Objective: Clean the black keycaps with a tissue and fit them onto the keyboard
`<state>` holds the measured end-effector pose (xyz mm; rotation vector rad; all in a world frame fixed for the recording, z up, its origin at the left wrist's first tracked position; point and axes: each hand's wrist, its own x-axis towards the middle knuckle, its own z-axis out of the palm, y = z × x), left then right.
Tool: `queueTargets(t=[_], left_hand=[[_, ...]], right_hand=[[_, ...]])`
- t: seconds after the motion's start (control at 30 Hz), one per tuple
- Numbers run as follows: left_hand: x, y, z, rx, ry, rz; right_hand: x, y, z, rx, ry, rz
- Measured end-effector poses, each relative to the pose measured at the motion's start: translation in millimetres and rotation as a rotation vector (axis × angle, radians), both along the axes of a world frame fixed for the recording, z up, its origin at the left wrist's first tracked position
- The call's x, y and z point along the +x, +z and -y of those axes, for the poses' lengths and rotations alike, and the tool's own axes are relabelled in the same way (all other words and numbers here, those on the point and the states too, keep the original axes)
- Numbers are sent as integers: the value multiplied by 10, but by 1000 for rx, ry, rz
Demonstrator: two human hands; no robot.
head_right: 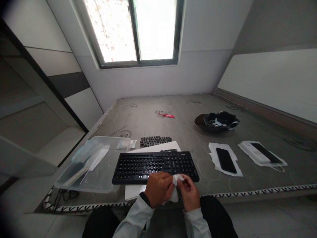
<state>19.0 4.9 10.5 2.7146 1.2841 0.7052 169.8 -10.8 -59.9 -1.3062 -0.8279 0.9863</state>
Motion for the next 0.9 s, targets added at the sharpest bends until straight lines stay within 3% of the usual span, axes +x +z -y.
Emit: queueTargets(t=[0.17,0.43,0.63,0.77,0.9], left_hand=[[61,82,40,-79,-9,97],[213,62,111,-312,24,459],[250,-7,93,-469,61,612],[253,-59,65,-545,58,619],[245,-54,89,-414,109,463]], right_hand=[[85,3,5,1,25,-50],[80,-52,10,48,-6,-139],[72,85,28,0,33,-75],[73,123,37,-2,61,10],[53,28,36,8,64,185]])
